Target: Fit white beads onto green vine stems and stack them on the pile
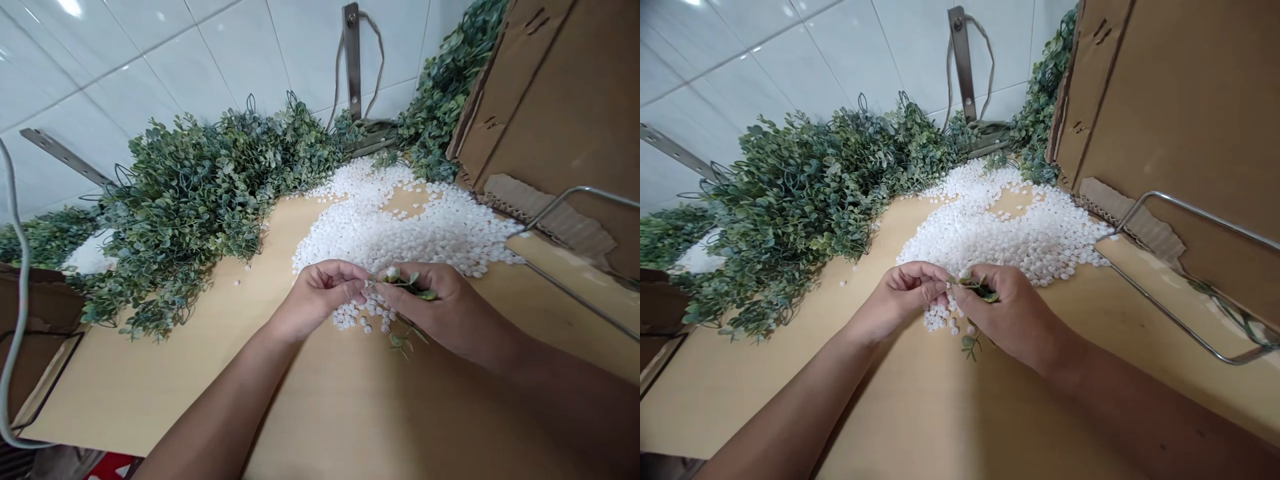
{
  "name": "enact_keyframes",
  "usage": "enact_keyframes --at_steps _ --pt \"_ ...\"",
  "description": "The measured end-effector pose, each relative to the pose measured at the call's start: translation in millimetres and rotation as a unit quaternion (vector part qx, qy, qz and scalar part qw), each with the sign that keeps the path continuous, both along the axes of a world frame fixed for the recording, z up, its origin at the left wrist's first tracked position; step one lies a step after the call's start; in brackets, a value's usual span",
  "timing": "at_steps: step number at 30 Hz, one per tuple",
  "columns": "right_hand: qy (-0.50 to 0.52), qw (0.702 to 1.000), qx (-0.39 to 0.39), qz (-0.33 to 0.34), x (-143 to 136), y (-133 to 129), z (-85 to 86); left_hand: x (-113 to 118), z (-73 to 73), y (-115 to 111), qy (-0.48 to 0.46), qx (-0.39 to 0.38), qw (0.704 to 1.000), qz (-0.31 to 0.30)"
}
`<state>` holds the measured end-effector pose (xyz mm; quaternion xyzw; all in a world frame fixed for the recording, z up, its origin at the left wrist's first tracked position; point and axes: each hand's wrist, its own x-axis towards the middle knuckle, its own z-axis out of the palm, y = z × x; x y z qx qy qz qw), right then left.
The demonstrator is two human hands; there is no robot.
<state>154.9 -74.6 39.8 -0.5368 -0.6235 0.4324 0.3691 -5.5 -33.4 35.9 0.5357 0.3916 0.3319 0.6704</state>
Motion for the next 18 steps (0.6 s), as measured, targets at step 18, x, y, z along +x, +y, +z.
enact_keyframes --at_steps 18 --pt "0.077 0.997 0.011 0.008 1.8 2.0 -6.8 4.1 0.2 -1.0 -0.064 -0.066 0.992 0.087"
